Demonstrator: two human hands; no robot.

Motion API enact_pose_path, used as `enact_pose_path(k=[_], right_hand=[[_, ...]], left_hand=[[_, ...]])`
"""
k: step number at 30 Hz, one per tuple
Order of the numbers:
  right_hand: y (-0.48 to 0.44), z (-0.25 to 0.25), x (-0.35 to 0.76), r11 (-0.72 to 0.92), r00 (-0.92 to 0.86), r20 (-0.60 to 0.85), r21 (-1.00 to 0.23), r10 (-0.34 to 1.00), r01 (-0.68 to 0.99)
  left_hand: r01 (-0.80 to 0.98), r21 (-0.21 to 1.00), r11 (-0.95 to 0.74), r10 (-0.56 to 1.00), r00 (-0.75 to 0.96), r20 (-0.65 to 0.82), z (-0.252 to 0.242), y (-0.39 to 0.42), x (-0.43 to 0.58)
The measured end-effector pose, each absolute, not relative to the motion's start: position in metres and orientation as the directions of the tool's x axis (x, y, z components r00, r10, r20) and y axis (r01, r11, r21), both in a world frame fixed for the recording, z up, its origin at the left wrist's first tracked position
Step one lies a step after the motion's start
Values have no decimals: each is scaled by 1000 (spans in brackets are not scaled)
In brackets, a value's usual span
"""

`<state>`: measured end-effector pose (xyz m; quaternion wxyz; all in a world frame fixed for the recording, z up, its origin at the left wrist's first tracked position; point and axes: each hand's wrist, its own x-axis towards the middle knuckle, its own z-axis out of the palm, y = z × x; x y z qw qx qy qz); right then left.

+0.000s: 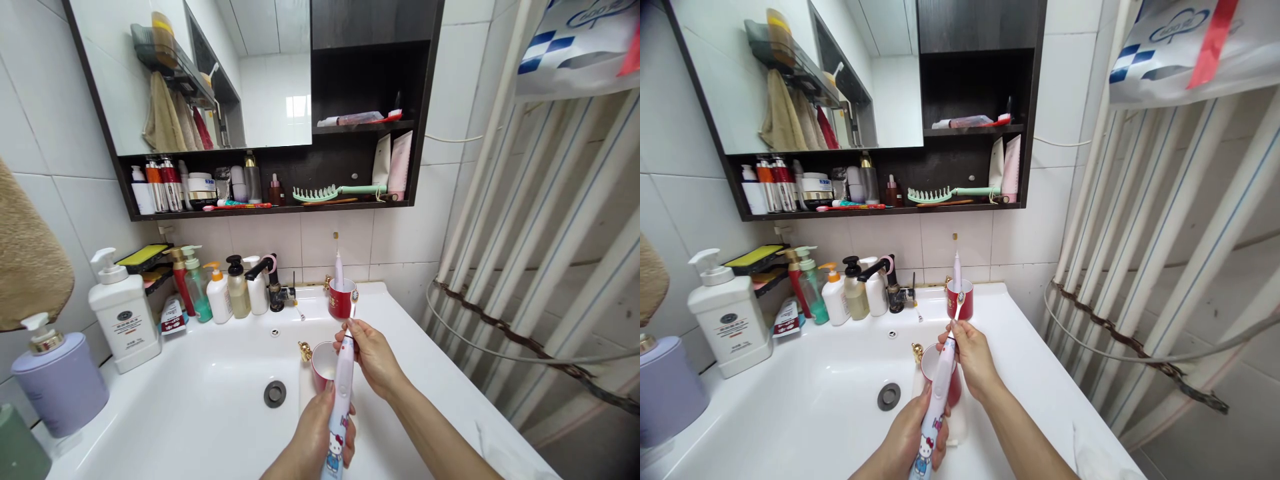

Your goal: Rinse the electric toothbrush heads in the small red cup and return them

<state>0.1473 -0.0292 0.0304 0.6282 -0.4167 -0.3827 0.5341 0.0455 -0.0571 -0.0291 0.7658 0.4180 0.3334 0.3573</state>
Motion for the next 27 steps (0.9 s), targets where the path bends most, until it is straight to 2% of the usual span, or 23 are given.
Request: enact_pose_path(k=[11, 19, 24, 27], right_hand=[[-29, 30, 144, 88, 122, 50, -939, 991, -333], [-32, 33, 142, 106, 126, 70, -947, 990, -304], [-32, 33, 141, 120, 128, 85, -949, 988, -291], [-32, 34, 140, 133, 162, 92, -955, 983, -265]], left_hand=[[-271, 883, 383, 836, 509, -207, -27, -59, 45], [-237, 938, 254, 870, 481, -114, -27, -59, 42], [-235, 930, 284, 865, 480, -143, -28, -60, 44], [-192, 957, 219, 897, 425, -120, -24, -62, 43]])
